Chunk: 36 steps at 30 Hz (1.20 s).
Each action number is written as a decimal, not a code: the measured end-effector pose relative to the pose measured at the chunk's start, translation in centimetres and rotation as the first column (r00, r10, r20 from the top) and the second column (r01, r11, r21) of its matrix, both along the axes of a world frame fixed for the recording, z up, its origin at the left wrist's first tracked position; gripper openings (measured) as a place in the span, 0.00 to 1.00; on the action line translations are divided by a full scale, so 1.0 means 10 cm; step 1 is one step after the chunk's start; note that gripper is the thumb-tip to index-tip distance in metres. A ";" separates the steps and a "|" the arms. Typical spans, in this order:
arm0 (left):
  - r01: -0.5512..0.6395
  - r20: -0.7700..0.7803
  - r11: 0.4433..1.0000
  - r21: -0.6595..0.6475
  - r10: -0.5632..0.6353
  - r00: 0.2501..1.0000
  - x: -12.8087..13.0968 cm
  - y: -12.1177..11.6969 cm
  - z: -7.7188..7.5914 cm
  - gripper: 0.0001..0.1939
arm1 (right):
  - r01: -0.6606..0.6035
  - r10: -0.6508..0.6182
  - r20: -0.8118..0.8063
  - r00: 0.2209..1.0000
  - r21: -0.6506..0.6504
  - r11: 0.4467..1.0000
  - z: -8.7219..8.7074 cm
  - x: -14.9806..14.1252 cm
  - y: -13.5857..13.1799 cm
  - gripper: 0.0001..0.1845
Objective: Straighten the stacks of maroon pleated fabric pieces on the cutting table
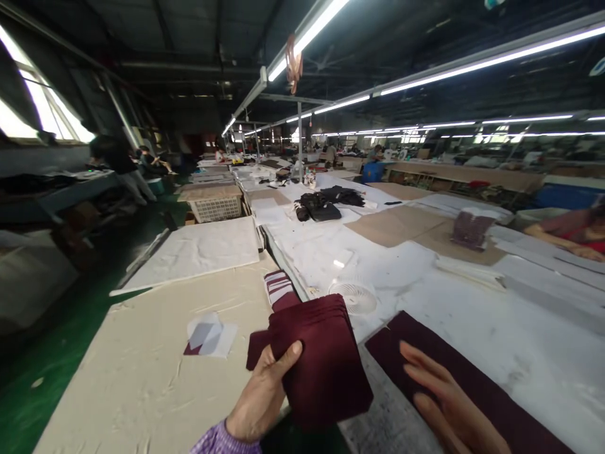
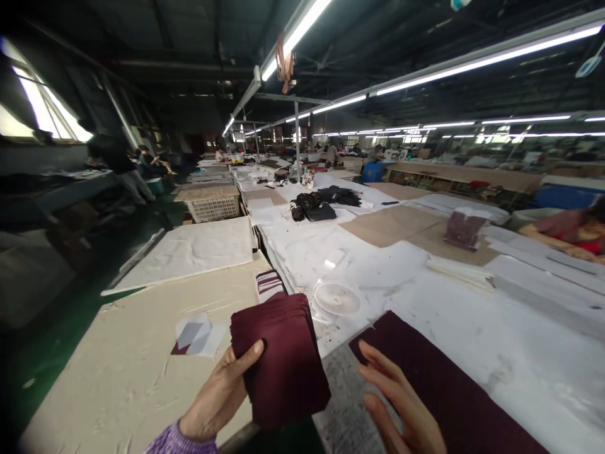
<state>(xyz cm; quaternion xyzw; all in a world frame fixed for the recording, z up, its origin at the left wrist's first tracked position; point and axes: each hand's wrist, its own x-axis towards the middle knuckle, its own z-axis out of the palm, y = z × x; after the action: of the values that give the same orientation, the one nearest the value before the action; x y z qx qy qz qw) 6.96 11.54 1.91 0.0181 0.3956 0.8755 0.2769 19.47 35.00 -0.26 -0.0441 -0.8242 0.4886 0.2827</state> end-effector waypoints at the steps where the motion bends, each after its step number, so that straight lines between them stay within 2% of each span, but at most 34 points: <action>1: 0.011 -0.005 1.000 0.010 -0.011 1.000 0.01 -0.02 0.01 0.15 | -0.040 0.046 -0.075 0.996 0.085 0.996 0.13 -0.14 -0.13 0.16; 5: 0.052 -0.014 0.998 0.025 -0.051 0.999 0.04 -0.15 0.05 0.10 | -0.117 0.134 -0.079 0.988 0.192 0.974 0.56 -0.64 -0.54 0.14; 7: 0.063 -0.027 0.998 0.017 -0.062 0.998 0.04 -0.24 0.08 0.11 | -0.145 0.155 -0.042 0.987 0.189 0.971 0.65 -0.77 -0.65 0.13; 9: 0.072 -0.053 0.997 -0.001 -0.072 0.996 0.02 -0.33 0.10 0.13 | -0.172 0.172 0.015 0.985 0.138 0.975 0.66 -0.83 -0.73 0.14; 11: 0.071 -0.082 0.997 -0.022 -0.072 0.994 0.01 -0.41 0.12 0.14 | -0.196 0.192 0.093 0.977 0.028 0.980 0.62 -0.85 -0.78 0.15; 13: 0.066 -0.113 0.997 -0.036 -0.070 0.991 -0.01 -0.48 0.14 0.15 | -0.233 0.260 0.199 0.945 -0.149 0.961 0.56 -0.85 -0.84 0.17; 14: 0.062 -0.127 0.997 -0.038 -0.066 0.990 -0.02 -0.51 0.14 0.15 | -0.262 0.323 0.239 0.916 -0.256 0.931 0.54 -0.85 -0.88 0.19; 16: 0.058 -0.152 0.998 -0.036 -0.063 0.986 -0.04 -0.56 0.16 0.16 | -0.304 0.459 0.258 0.850 -0.472 0.828 0.54 -0.84 -0.97 0.23; 18: 0.059 -0.169 0.998 -0.021 -0.062 0.984 -0.05 -0.61 0.18 0.16 | -0.278 0.509 0.235 0.828 -0.617 0.736 0.58 -0.81 -1.09 0.26; 19: 0.061 -0.175 0.998 -0.014 -0.062 0.983 -0.05 -0.64 0.19 0.16 | -0.251 0.503 0.234 0.832 -0.650 0.717 0.61 -0.79 -1.16 0.26; 21: 0.059 -0.177 0.998 0.002 -0.058 0.983 -0.06 -0.68 0.21 0.15 | -0.203 0.458 0.261 0.850 -0.640 0.741 0.68 -0.76 -1.29 0.24; 24: 0.050 -0.152 0.998 0.024 -0.046 0.987 -0.06 -0.75 0.24 0.13 | -0.153 0.357 0.344 0.869 -0.499 0.853 0.74 -0.73 -1.46 0.20; 26: 0.045 -0.134 0.998 0.038 -0.040 0.990 -0.05 -0.79 0.25 0.12 | -0.107 0.277 0.384 0.881 -0.409 0.906 0.76 -0.73 -1.54 0.18; 32: 0.054 -0.112 0.997 0.048 -0.048 0.993 -0.05 -0.89 0.23 0.14 | -0.081 0.194 0.397 0.897 -0.285 0.955 0.78 -0.75 -1.68 0.15; 36: 0.069 -0.134 0.996 0.050 -0.062 0.989 -0.06 -0.93 0.21 0.16 | -0.067 0.177 0.377 0.909 -0.286 0.956 0.77 -0.73 -1.73 0.17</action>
<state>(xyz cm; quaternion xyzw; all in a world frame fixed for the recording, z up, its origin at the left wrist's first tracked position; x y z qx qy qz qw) 6.31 2.23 3.97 0.0966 0.3882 0.8733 0.2780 12.14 17.68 7.44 -0.1282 -0.7922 0.5927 0.0690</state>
